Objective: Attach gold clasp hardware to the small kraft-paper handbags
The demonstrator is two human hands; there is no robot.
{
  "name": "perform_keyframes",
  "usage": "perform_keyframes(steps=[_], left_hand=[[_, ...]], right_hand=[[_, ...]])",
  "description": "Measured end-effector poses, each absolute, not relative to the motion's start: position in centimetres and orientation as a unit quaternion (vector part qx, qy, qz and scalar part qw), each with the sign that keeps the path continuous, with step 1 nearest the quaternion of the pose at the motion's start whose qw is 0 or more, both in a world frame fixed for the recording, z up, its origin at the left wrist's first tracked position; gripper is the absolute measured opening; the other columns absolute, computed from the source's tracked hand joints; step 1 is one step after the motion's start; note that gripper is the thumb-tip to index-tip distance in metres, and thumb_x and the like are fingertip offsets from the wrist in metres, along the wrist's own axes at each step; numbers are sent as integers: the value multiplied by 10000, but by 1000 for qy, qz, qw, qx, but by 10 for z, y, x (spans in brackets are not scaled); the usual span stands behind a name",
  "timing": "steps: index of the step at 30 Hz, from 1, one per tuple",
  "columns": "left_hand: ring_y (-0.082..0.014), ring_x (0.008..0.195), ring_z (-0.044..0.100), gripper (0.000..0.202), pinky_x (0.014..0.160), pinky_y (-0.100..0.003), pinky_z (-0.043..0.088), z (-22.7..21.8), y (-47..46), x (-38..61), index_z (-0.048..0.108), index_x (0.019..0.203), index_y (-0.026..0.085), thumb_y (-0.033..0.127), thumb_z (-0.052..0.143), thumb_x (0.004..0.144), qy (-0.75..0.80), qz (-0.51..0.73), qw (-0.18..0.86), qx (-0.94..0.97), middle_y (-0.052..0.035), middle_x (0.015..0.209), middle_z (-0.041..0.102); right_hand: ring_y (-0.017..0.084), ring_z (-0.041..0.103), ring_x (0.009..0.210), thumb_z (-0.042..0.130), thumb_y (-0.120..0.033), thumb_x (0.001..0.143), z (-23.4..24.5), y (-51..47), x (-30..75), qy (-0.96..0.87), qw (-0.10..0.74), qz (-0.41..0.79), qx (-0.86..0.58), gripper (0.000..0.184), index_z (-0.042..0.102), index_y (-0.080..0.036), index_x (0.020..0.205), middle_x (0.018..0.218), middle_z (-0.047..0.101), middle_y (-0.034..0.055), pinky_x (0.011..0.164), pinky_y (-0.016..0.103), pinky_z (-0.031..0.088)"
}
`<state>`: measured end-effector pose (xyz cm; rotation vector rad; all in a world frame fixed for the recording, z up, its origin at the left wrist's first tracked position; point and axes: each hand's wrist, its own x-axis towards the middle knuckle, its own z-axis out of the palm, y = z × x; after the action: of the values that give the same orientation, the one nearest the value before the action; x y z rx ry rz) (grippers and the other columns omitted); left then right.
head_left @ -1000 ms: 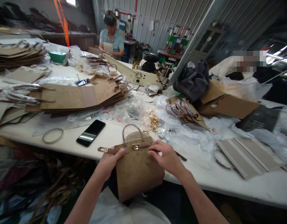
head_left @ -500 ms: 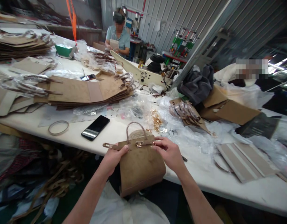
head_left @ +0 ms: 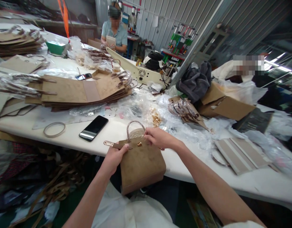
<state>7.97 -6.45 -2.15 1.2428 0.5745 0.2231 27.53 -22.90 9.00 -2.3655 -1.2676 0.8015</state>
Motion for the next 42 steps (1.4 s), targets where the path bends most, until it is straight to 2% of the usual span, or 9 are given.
perform_keyframes(steps=[3,7,12,15,18,21,26,34,42], left_hand=[[-407,1234,710,545,1064,-500,535,-24,-66,79,802,1154,140,579,854,836,269,103,774,564,-177,1273,814],[-398,1188,724,512,993,-472,557,-25,-68,76,786,1129,155,589,824,860,274,97,774,563,-161,1215,826],[-355,1110,716,451,908,-414,546,-20,-67,77,760,1105,165,565,767,896,284,103,728,615,-121,1136,820],[-337,1076,707,409,894,-410,533,-15,-71,77,750,1098,176,544,728,921,287,106,695,651,-102,1102,811],[-331,1033,707,361,893,-421,528,-11,-77,77,748,1052,187,524,703,932,289,110,669,676,-95,1049,805],[-335,1062,708,334,935,-431,521,-12,-83,74,759,1053,199,507,689,944,286,121,649,695,-94,1072,809],[-322,1094,716,315,961,-416,522,-17,-87,72,765,1089,222,501,666,982,270,135,654,694,-75,1117,816],[-310,1060,713,286,968,-408,531,-8,-87,74,782,1086,226,468,668,983,264,147,621,723,-66,1087,811],[-306,1106,721,292,999,-410,527,-9,-98,73,773,1122,219,460,659,1004,250,181,632,711,-77,1122,811]], right_hand=[[185,721,629,630,-205,1014,89,-238,278,-431,131,354,-820,168,748,-233,897,684,775,-9,662,274,505],[227,769,766,730,-231,947,61,-259,272,-350,133,198,-906,149,807,-245,820,832,832,43,701,306,549],[260,808,754,772,-355,921,26,-277,256,-184,398,204,-875,181,879,-211,944,802,833,62,705,356,650],[273,820,754,802,-380,904,20,-278,243,-153,465,148,-859,222,893,-214,1021,917,860,75,704,380,671],[270,813,830,750,-324,967,22,-276,233,-247,418,26,-874,219,893,-262,1121,1024,866,70,821,405,649],[275,787,870,676,-222,1004,27,-276,233,-319,324,-33,-890,243,897,-242,1104,950,850,86,863,409,597],[278,776,891,708,-171,975,29,-284,242,-328,263,-30,-907,214,900,-229,1051,952,843,83,847,397,567],[261,772,905,704,-175,992,24,-290,241,-353,296,-22,-887,197,887,-222,1048,964,831,75,844,376,566],[256,753,905,698,-151,1011,24,-286,246,-357,178,-3,-917,208,885,-223,1065,971,824,85,862,356,537]])
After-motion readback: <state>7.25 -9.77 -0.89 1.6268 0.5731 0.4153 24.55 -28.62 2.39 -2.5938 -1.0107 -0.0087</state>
